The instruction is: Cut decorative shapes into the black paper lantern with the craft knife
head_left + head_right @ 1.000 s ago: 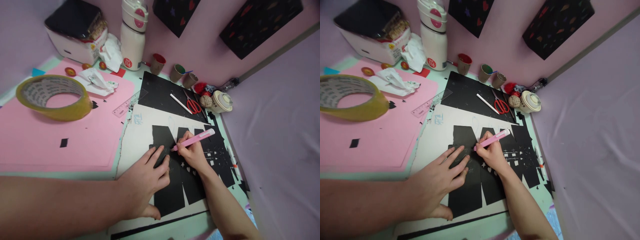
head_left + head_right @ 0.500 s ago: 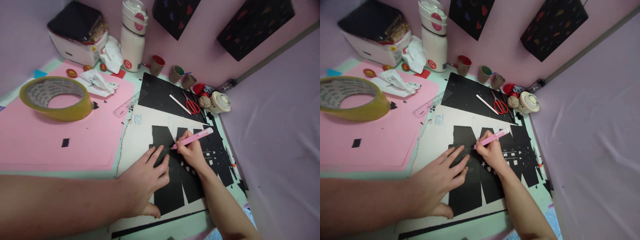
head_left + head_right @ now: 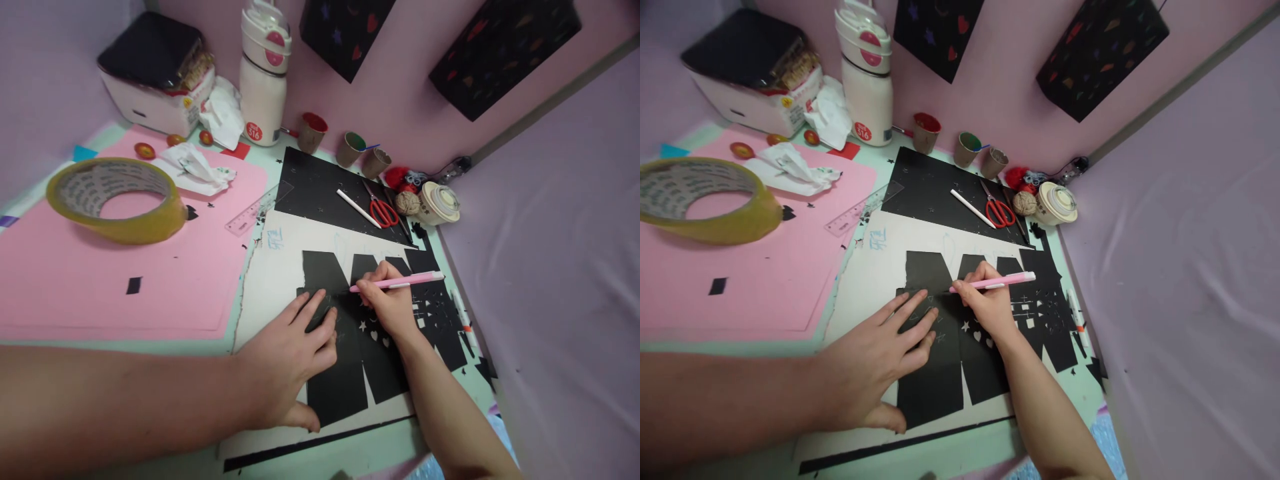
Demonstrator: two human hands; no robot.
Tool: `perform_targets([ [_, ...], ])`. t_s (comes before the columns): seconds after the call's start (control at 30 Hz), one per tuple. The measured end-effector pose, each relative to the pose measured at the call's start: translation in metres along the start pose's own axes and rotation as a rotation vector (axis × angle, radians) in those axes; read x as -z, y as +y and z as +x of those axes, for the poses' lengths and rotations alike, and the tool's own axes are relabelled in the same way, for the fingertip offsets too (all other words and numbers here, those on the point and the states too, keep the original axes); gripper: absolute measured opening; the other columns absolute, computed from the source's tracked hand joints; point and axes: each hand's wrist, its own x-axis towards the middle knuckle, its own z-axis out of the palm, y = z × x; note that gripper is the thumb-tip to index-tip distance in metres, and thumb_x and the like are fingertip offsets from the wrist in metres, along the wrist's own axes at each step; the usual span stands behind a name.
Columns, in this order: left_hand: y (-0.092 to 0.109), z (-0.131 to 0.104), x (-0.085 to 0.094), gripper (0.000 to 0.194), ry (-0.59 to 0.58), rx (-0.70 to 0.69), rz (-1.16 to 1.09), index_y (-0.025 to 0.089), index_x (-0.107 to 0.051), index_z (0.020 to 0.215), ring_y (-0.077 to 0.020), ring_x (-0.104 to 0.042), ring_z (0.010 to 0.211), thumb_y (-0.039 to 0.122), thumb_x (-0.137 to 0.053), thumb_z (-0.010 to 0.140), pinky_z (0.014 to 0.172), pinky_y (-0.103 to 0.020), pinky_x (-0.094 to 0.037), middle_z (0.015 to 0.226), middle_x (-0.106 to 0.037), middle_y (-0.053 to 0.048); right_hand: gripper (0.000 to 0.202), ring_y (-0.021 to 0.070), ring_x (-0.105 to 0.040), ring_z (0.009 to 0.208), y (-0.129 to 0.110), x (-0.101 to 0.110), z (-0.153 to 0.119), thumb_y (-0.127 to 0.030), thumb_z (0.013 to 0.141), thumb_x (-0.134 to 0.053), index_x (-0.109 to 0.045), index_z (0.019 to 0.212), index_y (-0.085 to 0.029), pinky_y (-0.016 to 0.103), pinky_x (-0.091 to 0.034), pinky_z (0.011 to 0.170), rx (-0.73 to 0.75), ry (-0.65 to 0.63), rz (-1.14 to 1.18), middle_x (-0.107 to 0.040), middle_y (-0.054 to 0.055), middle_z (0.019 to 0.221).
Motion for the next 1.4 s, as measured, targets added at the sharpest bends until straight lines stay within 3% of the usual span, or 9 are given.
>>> perform_targets([
  [0.13, 0.001, -0.001, 0.001, 0.092, -0.028, 0.001, 0.004, 0.013, -0.06, 0.13, -0.0534, -0.026, 0.14, 0.084, -0.049, 0.072, 0.11, -0.064, -0.024, 0.146, -0.047, -0.023, 0.031, 0.0078, -0.046, 0.045, -0.001, 0.0, -0.013, -0.028, 0.083, -0.072, -0.046, 0.068, -0.021, 0.021, -0.038, 0.049, -0.006, 0.152, -0.146, -0.053, -0.008, 0.049],
  [0.23, 0.001, -0.001, 0.002, 0.092, -0.041, 0.006, 0.006, 0.013, -0.06, 0.131, -0.0533, -0.025, 0.141, 0.084, -0.049, 0.072, 0.11, -0.064, -0.024, 0.147, -0.047, -0.022, 0.015, 0.008, -0.045, 0.041, 0.0, -0.002, -0.023, -0.032, 0.086, -0.068, -0.059, 0.082, -0.021, 0.02, -0.034, 0.042, -0.018, 0.235, -0.213, -0.056, -0.007, 0.05],
  [0.33, 0.002, 0.0, 0.002, 0.092, -0.039, 0.011, 0.01, 0.013, -0.06, 0.131, -0.053, -0.025, 0.141, 0.083, -0.051, 0.072, 0.111, -0.064, -0.023, 0.148, -0.046, -0.022, 0.014, 0.0089, -0.048, 0.042, 0.0, -0.007, -0.026, -0.033, 0.087, -0.066, -0.064, 0.094, -0.022, 0.02, -0.037, 0.042, -0.026, 0.211, -0.219, -0.058, -0.006, 0.053],
  [0.47, 0.002, 0.0, 0.002, 0.092, -0.023, 0.012, 0.006, 0.012, -0.061, 0.13, -0.0524, -0.026, 0.141, 0.083, -0.052, 0.072, 0.111, -0.063, -0.022, 0.147, -0.046, -0.022, 0.013, 0.0119, -0.059, 0.057, 0.0, -0.008, -0.026, -0.029, 0.078, -0.075, -0.066, 0.078, -0.021, 0.023, -0.046, 0.052, 0.0, 0.125, -0.36, -0.067, -0.001, 0.068],
  [0.7, 0.001, 0.0, 0.004, 0.091, -0.026, 0.012, 0.003, 0.014, -0.061, 0.13, -0.052, -0.024, 0.142, 0.083, -0.052, 0.072, 0.11, -0.064, -0.024, 0.147, -0.047, -0.021, 0.03, 0.0117, -0.052, 0.052, 0.009, -0.001, -0.029, -0.033, 0.085, -0.068, -0.055, 0.061, -0.021, 0.025, -0.043, 0.052, 0.095, 0.161, -0.362, -0.056, -0.003, 0.055],
  [0.8, 0.001, 0.0, 0.004, 0.091, -0.035, 0.013, 0.005, 0.014, -0.061, 0.13, -0.0516, -0.025, 0.142, 0.083, -0.052, 0.072, 0.111, -0.064, -0.024, 0.148, -0.046, -0.021, 0.018, 0.0121, -0.054, 0.05, 0.006, -0.002, -0.028, -0.033, 0.089, -0.064, -0.066, 0.075, -0.021, 0.025, -0.044, 0.049, 0.065, 0.135, -0.371, -0.06, -0.002, 0.058],
  [0.9, 0.001, 0.001, 0.005, 0.091, -0.036, 0.009, 0.011, 0.013, -0.061, 0.13, -0.0516, -0.025, 0.141, 0.083, -0.052, 0.072, 0.11, -0.064, -0.025, 0.148, -0.046, -0.022, 0.013, 0.0135, -0.059, 0.054, 0.002, -0.003, -0.026, -0.033, 0.083, -0.07, -0.072, 0.09, -0.021, 0.025, -0.048, 0.05, 0.012, 0.1, -0.38, -0.068, 0.0, 0.067],
  [1.1, 0.001, 0.001, 0.004, 0.091, -0.023, 0.012, 0.02, 0.013, -0.061, 0.129, -0.0511, -0.027, 0.141, 0.083, -0.052, 0.071, 0.11, -0.063, -0.026, 0.147, -0.047, -0.022, 0.007, 0.0139, -0.06, 0.057, 0.005, -0.004, -0.026, -0.026, 0.083, -0.068, -0.066, 0.079, -0.021, 0.026, -0.046, 0.054, 0.11, 0.123, -0.524, -0.068, 0.0, 0.068],
  [1.4, 0.001, 0.002, 0.005, 0.092, -0.036, 0.01, 0.018, 0.013, -0.061, 0.13, -0.0517, -0.026, 0.141, 0.083, -0.051, 0.072, 0.11, -0.063, -0.026, 0.147, -0.046, -0.022, 0.011, 0.0143, -0.059, 0.058, 0.005, -0.004, -0.025, -0.021, 0.085, -0.059, -0.06, 0.075, -0.021, 0.026, -0.045, 0.055, 0.211, 0.031, -0.597, -0.064, 0.0, 0.065],
])
